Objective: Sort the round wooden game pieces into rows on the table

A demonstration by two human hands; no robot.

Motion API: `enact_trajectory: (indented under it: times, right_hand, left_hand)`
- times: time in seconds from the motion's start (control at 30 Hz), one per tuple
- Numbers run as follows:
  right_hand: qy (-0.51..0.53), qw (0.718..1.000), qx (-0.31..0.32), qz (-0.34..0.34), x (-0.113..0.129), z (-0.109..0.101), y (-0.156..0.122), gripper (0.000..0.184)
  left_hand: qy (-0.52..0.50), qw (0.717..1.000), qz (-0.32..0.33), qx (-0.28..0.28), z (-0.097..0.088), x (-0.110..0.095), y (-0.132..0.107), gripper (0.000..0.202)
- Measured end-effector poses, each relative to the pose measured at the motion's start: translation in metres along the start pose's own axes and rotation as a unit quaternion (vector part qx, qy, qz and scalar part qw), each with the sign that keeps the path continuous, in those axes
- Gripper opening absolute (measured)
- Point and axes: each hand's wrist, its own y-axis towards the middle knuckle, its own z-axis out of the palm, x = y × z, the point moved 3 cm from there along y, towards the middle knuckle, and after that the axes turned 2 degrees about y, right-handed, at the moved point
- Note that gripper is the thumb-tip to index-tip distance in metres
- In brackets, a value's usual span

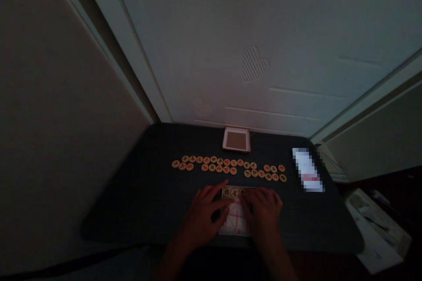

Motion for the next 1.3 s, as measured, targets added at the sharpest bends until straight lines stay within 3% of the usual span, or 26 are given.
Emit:
enact_trajectory:
  times: [0.57, 0.83, 1.03, 1.3]
  right_hand:
    - [0.018, 1.0, 0.01, -0.003, 0.004, -0.005, 0.001, 0.013]
    - [0.028, 0.999, -0.021, -0.024, -0.02, -0.005, 0.019, 0.022]
    - [-0.002, 0.997, 0.039, -0.064, -0.022, -0.003, 0.044, 0.026]
    - [0.013, 0.994, 0.087, -0.071, -0.013, 0.004, 0.048, 0.021]
  left_hand:
    - [-0.008, 1.0, -0.01, -0.004, -0.002, -0.004, 0.0, 0.04]
    - [-0.017, 1.0, -0.008, -0.021, 0.0, 0.001, -0.001, 0.037]
    - [-0.025, 0.999, -0.012, -0.03, -0.001, 0.002, -0.002, 0.037]
    - [-0.035, 0.999, -0.012, -0.032, -0.003, 0.002, -0.002, 0.038]
